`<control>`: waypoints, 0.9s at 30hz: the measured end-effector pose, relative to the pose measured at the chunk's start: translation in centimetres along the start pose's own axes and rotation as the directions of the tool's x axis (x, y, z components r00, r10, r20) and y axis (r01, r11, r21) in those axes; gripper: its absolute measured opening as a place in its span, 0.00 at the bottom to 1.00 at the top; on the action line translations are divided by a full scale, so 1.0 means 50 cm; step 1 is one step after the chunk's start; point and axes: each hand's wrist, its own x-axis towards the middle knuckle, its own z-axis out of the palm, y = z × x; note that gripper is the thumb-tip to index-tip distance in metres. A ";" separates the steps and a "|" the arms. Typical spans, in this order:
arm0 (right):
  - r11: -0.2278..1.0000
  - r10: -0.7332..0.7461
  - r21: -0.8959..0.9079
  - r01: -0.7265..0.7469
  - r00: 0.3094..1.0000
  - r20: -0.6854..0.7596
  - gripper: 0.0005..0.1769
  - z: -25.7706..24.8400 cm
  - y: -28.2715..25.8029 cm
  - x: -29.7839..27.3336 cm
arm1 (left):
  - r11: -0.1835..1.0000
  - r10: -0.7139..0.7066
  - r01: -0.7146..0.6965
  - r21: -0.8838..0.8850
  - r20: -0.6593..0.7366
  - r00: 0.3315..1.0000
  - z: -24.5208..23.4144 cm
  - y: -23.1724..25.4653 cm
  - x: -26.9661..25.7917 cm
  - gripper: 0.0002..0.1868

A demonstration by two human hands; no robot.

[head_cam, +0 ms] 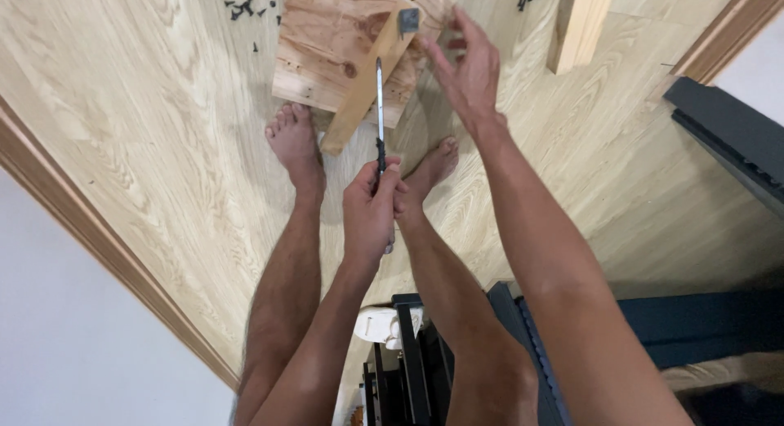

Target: The person uses a screwdriver to attach a metal bracket to a wooden plank by driving screws into pre-drilled holes. The person repeatedly positions the bracket, inserts screws, and tightens them while working on the floor.

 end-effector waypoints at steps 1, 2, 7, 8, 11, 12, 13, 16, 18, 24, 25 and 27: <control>1.000 0.025 -0.009 -0.025 1.000 -0.010 0.36 0.001 0.009 -0.002 | 1.000 -0.002 0.002 -0.010 0.002 1.000 -0.001 -0.003 0.002 0.16; 0.998 0.053 -0.015 -0.054 0.998 -0.020 0.33 0.009 0.017 -0.008 | 1.000 -0.006 0.006 -0.015 0.004 1.000 -0.001 -0.008 0.002 0.16; 0.998 0.043 0.059 -0.033 0.984 -0.174 0.23 0.059 0.023 -0.011 | 1.000 -0.028 0.028 -0.005 0.002 1.000 0.002 -0.017 -0.001 0.15; 0.994 0.044 0.105 -0.022 0.977 -0.209 0.23 0.073 0.014 -0.004 | 1.000 -0.029 0.029 0.010 -0.004 1.000 0.002 -0.017 0.000 0.15; 0.988 0.022 0.151 0.015 0.970 -0.242 0.25 0.106 -0.014 0.011 | 0.999 -0.041 0.041 0.017 0.002 0.999 0.002 -0.015 -0.002 0.15; 0.988 0.008 0.151 0.029 0.971 -0.240 0.25 0.112 -0.020 0.015 | 0.999 -0.034 0.034 0.012 0.001 0.999 0.002 -0.015 -0.003 0.15; 0.986 0.006 0.162 0.033 0.972 -0.235 0.26 0.117 -0.022 0.015 | 1.000 -0.027 0.027 0.007 0.000 1.000 0.002 -0.015 -0.004 0.15; 0.978 0.015 0.208 0.033 0.974 -0.225 0.26 0.135 -0.014 0.018 | 1.000 -0.022 0.022 0.008 0.002 1.000 0.001 -0.013 -0.004 0.15; 0.965 0.044 0.261 0.018 0.972 -0.230 0.23 0.145 0.002 0.024 | 1.000 -0.015 0.015 0.001 0.003 1.000 0.000 -0.013 -0.003 0.15; 0.956 -0.045 0.274 0.105 0.975 -0.219 0.21 0.133 0.040 0.029 | 1.000 -0.012 0.012 -0.010 0.002 1.000 0.000 -0.013 -0.004 0.15; 0.952 -0.066 0.278 0.124 0.975 -0.211 0.21 0.127 0.041 0.032 | 1.000 -0.013 0.013 -0.015 0.003 1.000 0.000 -0.013 -0.004 0.15; 0.944 -0.103 0.292 0.156 0.976 -0.190 0.19 0.119 0.037 0.032 | 1.000 -0.021 0.021 -0.019 0.000 1.000 0.000 -0.010 -0.007 0.15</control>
